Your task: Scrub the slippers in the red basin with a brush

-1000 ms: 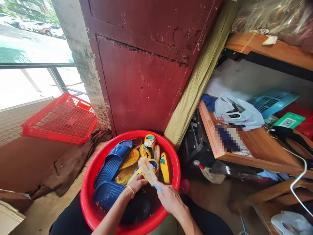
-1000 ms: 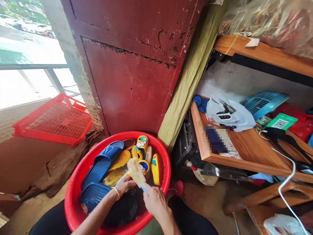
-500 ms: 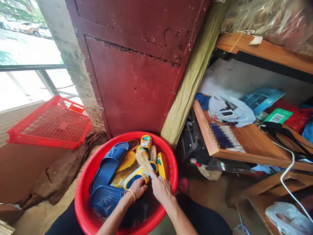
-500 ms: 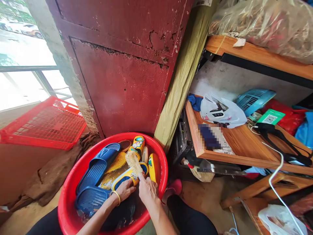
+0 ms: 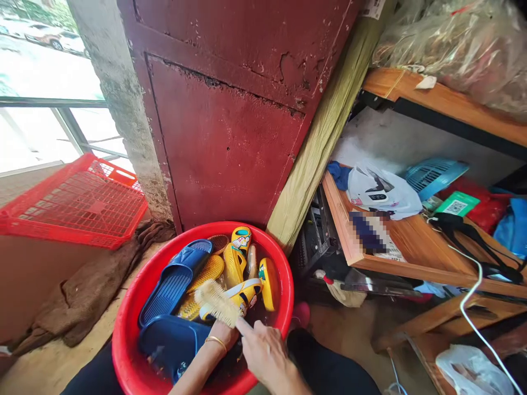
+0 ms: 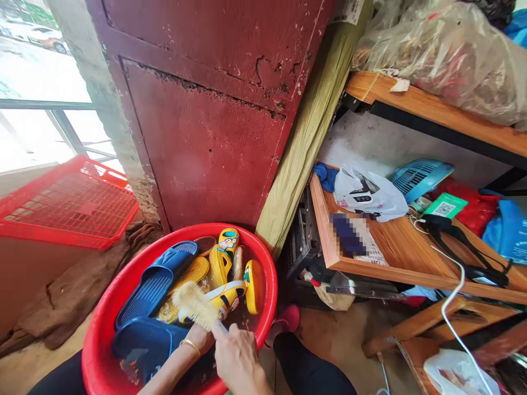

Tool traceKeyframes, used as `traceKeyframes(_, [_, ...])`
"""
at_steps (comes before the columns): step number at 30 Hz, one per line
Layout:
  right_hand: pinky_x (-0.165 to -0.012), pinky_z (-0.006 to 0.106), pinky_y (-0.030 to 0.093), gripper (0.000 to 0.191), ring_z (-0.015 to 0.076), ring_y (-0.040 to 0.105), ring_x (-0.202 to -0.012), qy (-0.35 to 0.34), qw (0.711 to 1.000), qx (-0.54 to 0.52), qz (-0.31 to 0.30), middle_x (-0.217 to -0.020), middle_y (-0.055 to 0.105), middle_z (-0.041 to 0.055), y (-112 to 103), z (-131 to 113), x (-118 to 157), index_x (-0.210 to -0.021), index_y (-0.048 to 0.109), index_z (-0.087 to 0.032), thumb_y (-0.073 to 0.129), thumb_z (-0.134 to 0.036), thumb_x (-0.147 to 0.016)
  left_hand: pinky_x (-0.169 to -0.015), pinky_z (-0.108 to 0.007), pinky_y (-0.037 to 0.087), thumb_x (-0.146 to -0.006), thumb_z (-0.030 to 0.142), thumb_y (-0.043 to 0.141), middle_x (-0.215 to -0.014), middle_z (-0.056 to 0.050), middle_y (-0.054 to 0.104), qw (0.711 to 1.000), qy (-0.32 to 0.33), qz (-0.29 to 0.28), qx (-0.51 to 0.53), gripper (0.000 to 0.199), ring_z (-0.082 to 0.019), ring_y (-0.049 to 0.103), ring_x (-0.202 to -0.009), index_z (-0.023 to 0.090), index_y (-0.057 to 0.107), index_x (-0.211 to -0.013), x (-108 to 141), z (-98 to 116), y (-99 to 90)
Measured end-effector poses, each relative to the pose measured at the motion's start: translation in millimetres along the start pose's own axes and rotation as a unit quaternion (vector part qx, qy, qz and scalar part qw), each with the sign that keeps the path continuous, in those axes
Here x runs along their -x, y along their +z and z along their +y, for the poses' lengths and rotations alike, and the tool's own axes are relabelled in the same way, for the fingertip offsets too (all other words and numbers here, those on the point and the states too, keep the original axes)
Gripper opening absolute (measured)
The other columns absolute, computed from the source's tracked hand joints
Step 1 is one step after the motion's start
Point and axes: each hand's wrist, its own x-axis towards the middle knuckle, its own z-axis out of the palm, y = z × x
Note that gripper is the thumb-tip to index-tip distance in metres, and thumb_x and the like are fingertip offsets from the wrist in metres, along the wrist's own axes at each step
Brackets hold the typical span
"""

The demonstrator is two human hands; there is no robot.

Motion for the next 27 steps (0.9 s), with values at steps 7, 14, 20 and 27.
traceKeyframes(7, [-0.066, 0.026, 0.05, 0.05, 0.0206, 0.07, -0.075, 0.061, 0.998, 0.035, -0.006, -0.086, 0.072, 0.0052, -16, 68, 17, -0.139, 0.057, -0.035, 0.05, -0.016, -0.094, -0.088, -0.042, 0.049, -0.082, 0.014, 0.042, -0.087, -0.016, 0.073, 0.995, -0.053, 0.035, 0.079, 0.025, -0.029, 0.068, -0.091, 0.017, 0.067, -0.079, 8, -7, 4.7])
traceKeyframes(14, [-0.061, 0.025, 0.049, 0.05, 0.0197, 0.069, -0.067, 0.065, 0.997, 0.031, 0.005, -0.081, 0.071, 0.0048, 0, 46, 18, -0.142, 0.054, -0.033, 0.047, -0.018, -0.095, -0.088, -0.042, 0.05, -0.073, 0.018, 0.053, -0.074, -0.012, 0.069, 0.977, -0.093, 0.064, 0.181, 0.013, -0.029, 0.068, -0.084, 0.023, 0.06, -0.063, 7, -5, 5.5])
traceKeyframes(20, [-0.064, 0.029, 0.052, 0.05, 0.0218, 0.069, -0.069, 0.066, 0.998, 0.01, 0.017, -0.085, 0.073, 0.0051, 4, 52, 20, -0.139, 0.058, -0.036, 0.05, -0.017, -0.093, -0.092, -0.041, 0.051, -0.073, 0.032, 0.063, -0.083, -0.01, 0.075, 0.949, -0.068, 0.063, 0.301, 0.01, -0.03, 0.069, -0.092, 0.025, 0.069, -0.073, 12, 1, -13.7])
traceKeyframes(27, [-0.088, 0.031, 0.056, 0.047, 0.0216, 0.072, -0.095, 0.152, 0.966, -0.161, 0.13, -0.108, 0.075, 0.009, 5, 103, 36, -0.143, 0.055, -0.024, 0.036, -0.026, -0.1, -0.08, -0.032, 0.056, -0.058, 0.029, 0.084, -0.086, -0.005, 0.076, 0.703, -0.217, 0.115, 0.667, 0.035, -0.025, 0.071, -0.088, 0.018, 0.071, -0.089, -6, 25, -52.1])
